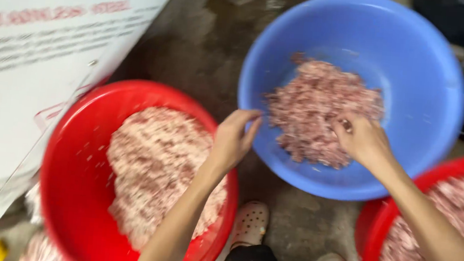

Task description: The person mixes ground meat by hand in a large blue plastic basin, gathering and turning the meat from red basins into the blue one and kneading the pile with both hands to combine it evenly.

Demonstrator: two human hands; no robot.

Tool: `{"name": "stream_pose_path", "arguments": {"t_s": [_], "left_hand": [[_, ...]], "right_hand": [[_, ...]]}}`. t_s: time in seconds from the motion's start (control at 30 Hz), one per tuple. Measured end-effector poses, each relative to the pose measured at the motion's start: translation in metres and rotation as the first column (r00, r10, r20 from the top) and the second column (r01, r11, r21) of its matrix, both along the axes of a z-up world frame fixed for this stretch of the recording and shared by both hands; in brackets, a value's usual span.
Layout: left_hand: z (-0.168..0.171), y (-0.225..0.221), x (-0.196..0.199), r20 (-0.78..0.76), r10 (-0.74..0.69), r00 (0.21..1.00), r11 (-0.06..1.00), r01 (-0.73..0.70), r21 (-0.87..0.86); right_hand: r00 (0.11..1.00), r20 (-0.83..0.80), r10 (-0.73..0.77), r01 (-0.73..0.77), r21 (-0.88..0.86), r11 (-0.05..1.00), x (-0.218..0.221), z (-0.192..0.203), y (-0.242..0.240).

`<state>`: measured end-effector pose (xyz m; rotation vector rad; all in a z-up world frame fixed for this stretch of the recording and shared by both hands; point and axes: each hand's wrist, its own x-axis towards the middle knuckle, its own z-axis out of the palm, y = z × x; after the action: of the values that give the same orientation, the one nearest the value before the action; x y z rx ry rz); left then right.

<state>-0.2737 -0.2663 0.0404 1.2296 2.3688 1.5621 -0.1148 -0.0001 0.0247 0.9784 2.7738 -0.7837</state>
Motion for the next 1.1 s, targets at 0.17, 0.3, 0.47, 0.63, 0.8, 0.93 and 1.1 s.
{"name": "stream_pose_path", "arguments": {"t_s": [0.17, 0.3, 0.47, 0.63, 0.8, 0.93, 1.1], "left_hand": [[-0.053, -0.192, -0.019, 0.282, 0.599, 0.749, 0.783, -0.475, -0.401], [-0.117, -0.229, -0.004, 0.436, 0.771, 0.464, 0.619, -0.387, -0.683], [-0.097, -0.171, 0.039, 0.709, 0.677, 0.196, 0.726, -0.339, -0.599], [-0.165, -0.155, 0.034, 0.892, 0.437, -0.113, 0.817, -0.366, -0.446], [-0.213, -0.154, 0.035, 0.949, -0.207, -0.239, 0.848, -0.527, 0.053], [-0.186, -0.162, 0.025, 0.920, -0.284, -0.269, 0.846, -0.522, 0.108], [-0.115, -0.189, -0.002, 0.988, -0.116, -0.102, 0.880, -0.471, 0.055]], "right_hand": [[0.963, -0.088, 0.256, -0.271, -0.345, 0.898, -0.065, 0.052, -0.126], [0.879, -0.127, 0.460, -0.447, -0.558, 0.700, -0.126, 0.042, -0.227], [0.850, -0.020, 0.527, -0.486, -0.417, 0.768, -0.165, -0.127, -0.292], [0.821, 0.173, 0.544, -0.496, -0.255, 0.830, -0.167, -0.183, -0.306], [0.706, 0.347, 0.618, -0.421, -0.496, 0.759, -0.181, -0.171, -0.302], [0.755, 0.339, 0.561, -0.340, -0.529, 0.777, -0.178, -0.138, -0.300], [0.736, -0.051, 0.675, -0.585, -0.551, 0.595, -0.188, -0.072, -0.315]]}}
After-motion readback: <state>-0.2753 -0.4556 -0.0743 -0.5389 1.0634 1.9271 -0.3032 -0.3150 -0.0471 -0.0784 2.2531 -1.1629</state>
